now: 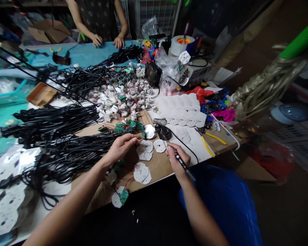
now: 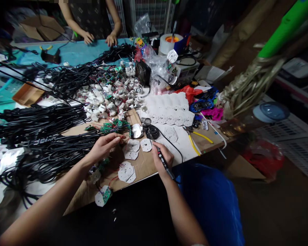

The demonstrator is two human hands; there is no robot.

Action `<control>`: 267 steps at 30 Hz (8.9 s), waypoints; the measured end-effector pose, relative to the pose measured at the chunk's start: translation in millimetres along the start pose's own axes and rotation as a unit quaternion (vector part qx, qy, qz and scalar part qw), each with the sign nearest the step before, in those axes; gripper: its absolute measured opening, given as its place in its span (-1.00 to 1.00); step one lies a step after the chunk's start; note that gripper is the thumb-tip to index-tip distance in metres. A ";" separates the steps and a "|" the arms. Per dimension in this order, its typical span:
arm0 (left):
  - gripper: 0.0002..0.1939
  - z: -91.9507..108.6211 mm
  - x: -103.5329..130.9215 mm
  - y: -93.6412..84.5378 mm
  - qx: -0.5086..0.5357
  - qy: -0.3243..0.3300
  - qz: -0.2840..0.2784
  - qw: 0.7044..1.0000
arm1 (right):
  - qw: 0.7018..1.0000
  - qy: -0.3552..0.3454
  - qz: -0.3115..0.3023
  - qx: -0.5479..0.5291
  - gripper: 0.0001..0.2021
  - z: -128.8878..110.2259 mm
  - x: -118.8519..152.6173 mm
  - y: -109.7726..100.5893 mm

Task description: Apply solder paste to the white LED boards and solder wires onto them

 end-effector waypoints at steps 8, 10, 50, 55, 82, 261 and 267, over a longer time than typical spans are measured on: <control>-0.56 1.7 -4.9 -5.3 0.002 0.014 -0.006 1.000 | 1.000 0.007 -0.001 -0.002 -0.78 -2.0 0.5 -0.7; -0.61 1.4 -3.2 -5.9 -0.004 -0.010 -0.014 1.000 | 1.000 0.006 0.000 -0.008 -0.78 -3.8 1.2 -3.5; -0.79 21.2 32.0 4.2 -0.143 -0.062 -0.010 0.988 | 0.970 -0.224 -0.089 0.029 -0.70 -37.8 24.3 0.9; -0.83 9.7 31.9 16.0 -0.266 -0.001 0.027 0.964 | 0.961 -0.241 -0.125 0.056 -0.67 -38.0 27.5 24.7; -0.75 10.6 29.4 44.0 -0.451 -0.026 0.045 0.891 | 0.972 -0.205 -0.078 -0.080 -0.73 -29.5 58.7 9.9; -0.73 -1.3 35.8 -32.8 0.048 -0.082 -0.014 0.995 | 0.984 0.044 -0.082 -0.152 -0.79 -28.3 49.7 2.8; -0.85 -10.8 34.7 -29.6 -0.136 -0.015 0.099 0.986 | 0.984 0.042 -0.085 -0.148 -0.80 -29.1 50.2 3.0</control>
Point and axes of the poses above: each hand's wrist, its own x-axis away from the middle knuckle, its own y-axis out of the palm, z = x × y, the point moved 3 cm from there along -x, towards the middle knuckle, and after that the axes turned 3 degrees about -y, right-handed, at the moved point
